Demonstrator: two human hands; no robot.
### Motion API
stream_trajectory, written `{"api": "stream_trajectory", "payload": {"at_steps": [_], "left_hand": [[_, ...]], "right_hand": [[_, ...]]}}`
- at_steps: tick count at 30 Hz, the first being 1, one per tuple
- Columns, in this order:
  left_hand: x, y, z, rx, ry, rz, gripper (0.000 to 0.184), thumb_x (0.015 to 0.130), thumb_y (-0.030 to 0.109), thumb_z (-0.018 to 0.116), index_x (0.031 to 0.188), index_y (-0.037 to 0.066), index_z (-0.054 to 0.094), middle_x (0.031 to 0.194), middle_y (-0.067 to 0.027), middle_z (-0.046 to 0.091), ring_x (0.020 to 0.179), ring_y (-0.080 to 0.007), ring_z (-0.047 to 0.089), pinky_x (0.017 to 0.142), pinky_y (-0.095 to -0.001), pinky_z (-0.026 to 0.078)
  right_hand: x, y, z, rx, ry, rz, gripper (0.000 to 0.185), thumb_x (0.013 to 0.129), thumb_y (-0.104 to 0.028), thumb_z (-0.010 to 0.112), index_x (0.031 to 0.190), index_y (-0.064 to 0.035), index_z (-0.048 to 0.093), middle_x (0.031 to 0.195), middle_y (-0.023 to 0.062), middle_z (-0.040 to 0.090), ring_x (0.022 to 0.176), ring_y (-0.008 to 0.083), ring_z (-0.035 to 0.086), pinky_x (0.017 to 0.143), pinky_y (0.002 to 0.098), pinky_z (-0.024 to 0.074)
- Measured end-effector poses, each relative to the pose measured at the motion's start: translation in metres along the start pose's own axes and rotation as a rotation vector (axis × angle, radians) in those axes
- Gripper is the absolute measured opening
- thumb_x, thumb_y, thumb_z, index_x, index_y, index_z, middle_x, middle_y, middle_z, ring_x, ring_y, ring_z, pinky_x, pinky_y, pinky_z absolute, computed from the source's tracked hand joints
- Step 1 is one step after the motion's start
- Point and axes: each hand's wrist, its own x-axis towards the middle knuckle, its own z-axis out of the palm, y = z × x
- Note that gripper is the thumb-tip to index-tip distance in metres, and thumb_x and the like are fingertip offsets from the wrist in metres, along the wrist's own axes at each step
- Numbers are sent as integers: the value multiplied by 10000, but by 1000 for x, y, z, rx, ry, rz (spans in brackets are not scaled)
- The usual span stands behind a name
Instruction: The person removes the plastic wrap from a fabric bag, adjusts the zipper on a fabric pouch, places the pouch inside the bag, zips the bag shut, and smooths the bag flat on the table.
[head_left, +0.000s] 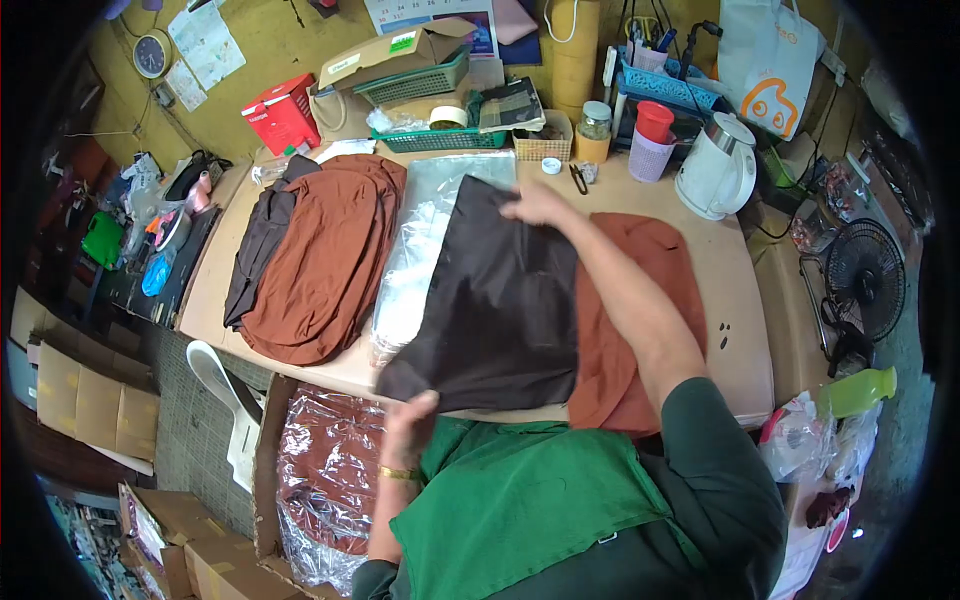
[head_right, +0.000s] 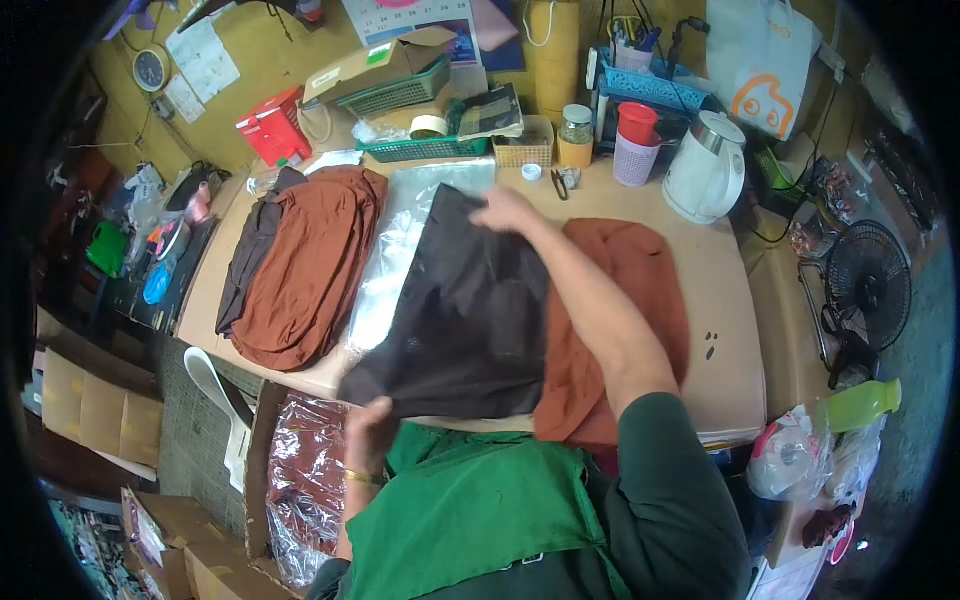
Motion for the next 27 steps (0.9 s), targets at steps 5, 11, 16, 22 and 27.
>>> {"api": "stream_trajectory", "payload": {"at_steps": [5, 11, 16, 22, 27], "left_hand": [[8, 150, 57, -295, -591, 596, 688, 705, 182, 543, 1357, -26, 468, 1322, -173, 538, 1173, -304, 563, 1044, -464, 433], [-17, 116, 189, 262, -611, 871, 587, 754, 211, 580, 1265, -70, 507, 1393, -221, 484, 1310, -337, 449, 1137, -452, 261], [0, 67, 161, 801, -645, 562, 264, 789, 164, 684, 968, -3, 583, 1110, -159, 592, 1201, -338, 518, 1153, -527, 172], [17, -29, 129, 896, -739, -35, 284, 932, 208, 603, 1123, -1, 617, 972, -168, 642, 1021, -345, 578, 1037, -423, 367], [28, -46, 143, 913, -1128, 64, 344, 1014, 303, 484, 1076, -28, 551, 1119, -219, 580, 1046, -334, 554, 926, -416, 425]], "right_hand": [[5, -127, -162, 756, 451, -444, 343, 825, -121, 684, 1138, 8, 630, 1045, 92, 682, 958, 190, 633, 857, 340, 492], [-57, -70, -218, 1107, 291, -736, 327, 827, -56, 686, 1139, -5, 602, 1030, 53, 654, 933, 155, 612, 805, 323, 490], [-148, -30, -105, 615, 585, 57, 233, 890, -28, 577, 1118, 15, 589, 971, 74, 651, 869, 148, 601, 760, 305, 488], [-252, 33, 22, 781, 47, 370, 333, 930, -203, 621, 1199, -11, 583, 1073, 87, 648, 928, 173, 622, 739, 333, 520], [-293, -21, 23, 394, -270, -84, 536, 750, -188, 796, 1218, -33, 585, 1305, 210, 539, 1304, 297, 447, 1005, 385, 433]]}}
